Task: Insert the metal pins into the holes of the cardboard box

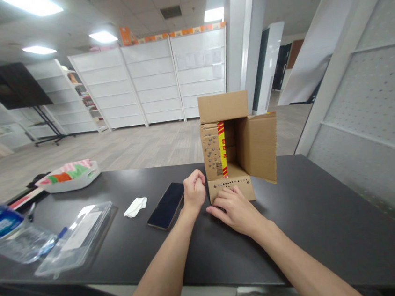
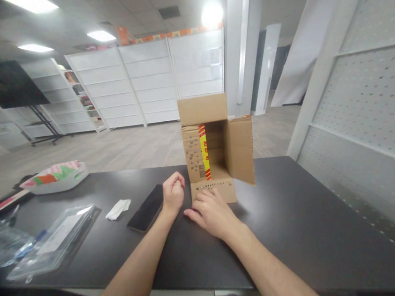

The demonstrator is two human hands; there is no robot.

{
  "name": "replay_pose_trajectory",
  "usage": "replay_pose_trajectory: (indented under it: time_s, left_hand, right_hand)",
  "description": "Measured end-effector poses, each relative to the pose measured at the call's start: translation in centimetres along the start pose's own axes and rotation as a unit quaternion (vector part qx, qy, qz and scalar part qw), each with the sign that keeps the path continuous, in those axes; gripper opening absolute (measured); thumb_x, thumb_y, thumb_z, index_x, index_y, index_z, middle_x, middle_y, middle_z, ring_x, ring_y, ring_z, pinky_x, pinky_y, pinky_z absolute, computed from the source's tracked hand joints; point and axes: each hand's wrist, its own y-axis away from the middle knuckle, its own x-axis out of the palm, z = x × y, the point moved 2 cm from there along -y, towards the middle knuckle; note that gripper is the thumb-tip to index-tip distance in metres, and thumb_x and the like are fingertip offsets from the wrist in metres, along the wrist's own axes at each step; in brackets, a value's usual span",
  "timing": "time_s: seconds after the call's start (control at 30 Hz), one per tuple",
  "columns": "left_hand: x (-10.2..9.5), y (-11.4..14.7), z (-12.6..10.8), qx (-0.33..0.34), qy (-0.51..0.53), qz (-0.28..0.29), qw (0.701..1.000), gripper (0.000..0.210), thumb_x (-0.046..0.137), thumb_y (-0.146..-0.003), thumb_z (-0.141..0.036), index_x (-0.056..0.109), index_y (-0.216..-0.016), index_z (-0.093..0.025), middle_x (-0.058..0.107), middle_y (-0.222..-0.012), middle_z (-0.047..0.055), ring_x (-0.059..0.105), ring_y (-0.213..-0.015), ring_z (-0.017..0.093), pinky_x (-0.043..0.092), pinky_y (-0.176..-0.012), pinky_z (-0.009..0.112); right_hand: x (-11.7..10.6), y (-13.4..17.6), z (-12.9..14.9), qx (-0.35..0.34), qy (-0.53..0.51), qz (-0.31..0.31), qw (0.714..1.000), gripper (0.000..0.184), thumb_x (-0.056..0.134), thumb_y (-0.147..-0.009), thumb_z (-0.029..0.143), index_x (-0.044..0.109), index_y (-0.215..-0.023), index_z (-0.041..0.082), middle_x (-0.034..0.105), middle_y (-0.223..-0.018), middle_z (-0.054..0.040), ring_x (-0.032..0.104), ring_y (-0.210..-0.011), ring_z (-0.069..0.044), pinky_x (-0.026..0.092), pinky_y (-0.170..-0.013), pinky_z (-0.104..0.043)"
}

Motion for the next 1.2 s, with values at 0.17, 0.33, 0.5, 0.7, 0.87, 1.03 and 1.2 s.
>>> replay_pose_trajectory:
  time_s: [0.17,0.33,0.5,0.7,0.87,1.03,1.2]
  left_hand:
    - [0.0,0.0,0.1,-0.002,0.001,0.003,1.0,0.018,0.035,-0.072,-0.011,0.039,-0.057,-0.019,0.038,-0.052,-0.004,0.036,-0.051,0.011,0.028,-0.053,0.024]
    - [0.0,0.0,0.1,-0.004,0.006,0.005,1.0,0.017,0.035,-0.071,-0.011,0.039,-0.057,-0.019,0.038,-0.052,-0.004,0.036,-0.051,0.011,0.028,-0.052,0.023]
    - [0.0,0.0,-0.1,-0.006,0.006,0.006,1.0,0.017,0.035,-0.071,-0.011,0.04,-0.057,-0.019,0.039,-0.052,-0.004,0.038,-0.052,0.011,0.028,-0.053,0.023]
    - [0.0,0.0,0.0,-0.01,0.003,0.003,1.0,0.017,0.036,-0.071,-0.011,0.04,-0.057,-0.019,0.039,-0.051,-0.004,0.037,-0.051,0.011,0.028,-0.053,0.023]
    - [0.1,0.0,0.2,-0.008,0.007,0.005,1.0,0.016,0.035,-0.07,-0.011,0.039,-0.056,-0.019,0.037,-0.051,-0.004,0.037,-0.052,0.011,0.027,-0.053,0.023]
    - [0.1,0.0,0.2,-0.019,0.011,0.009,1.0,0.016,0.035,-0.07,-0.012,0.04,-0.057,-0.019,0.037,-0.051,-0.005,0.036,-0.051,0.011,0.027,-0.052,0.023]
    - [0.1,0.0,0.3,-0.022,0.013,0.008,1.0,0.016,0.035,-0.07,-0.012,0.04,-0.056,-0.019,0.037,-0.051,-0.005,0.036,-0.051,0.011,0.027,-0.052,0.023]
  right_hand:
    - [0.6,-0.1,-0.6,-0.009,-0.079,-0.054,0.995,0.025,0.052,-0.095,0.032,0.06,-0.076,0.018,0.063,-0.074,-0.0032,0.055,-0.074,-0.016,0.037,-0.074,-0.03]
    - [0.6,0.0,-1.3,0.041,-0.176,-0.158,0.971,0.021,0.052,-0.094,0.03,0.062,-0.079,0.019,0.065,-0.075,-0.0026,0.057,-0.071,-0.017,0.041,-0.07,-0.029]
    - [-0.2,0.2,-2.0,0.124,-0.196,-0.256,0.938,0.017,0.051,-0.091,0.03,0.063,-0.085,0.02,0.066,-0.079,-0.0036,0.058,-0.07,-0.017,0.045,-0.068,-0.029]
    - [-0.7,0.2,-2.7,0.175,-0.168,-0.308,0.92,0.017,0.05,-0.088,0.028,0.064,-0.087,0.019,0.064,-0.078,-0.0047,0.057,-0.071,-0.018,0.046,-0.07,-0.031]
    - [-0.6,0.3,-3.0,0.191,-0.162,-0.311,0.917,0.015,0.051,-0.085,0.026,0.064,-0.085,0.018,0.064,-0.08,-0.0045,0.057,-0.07,-0.017,0.046,-0.069,-0.031]
    - [-0.3,0.3,-3.1,0.19,-0.158,-0.309,0.918,0.015,0.05,-0.085,0.025,0.063,-0.083,0.018,0.064,-0.077,-0.0043,0.057,-0.069,-0.018,0.046,-0.067,-0.03]
    - [-0.2,0.3,-3.1,0.191,-0.156,-0.304,0.92,0.015,0.049,-0.085,0.025,0.063,-0.082,0.019,0.064,-0.078,-0.0046,0.057,-0.07,-0.018,0.046,-0.068,-0.031]
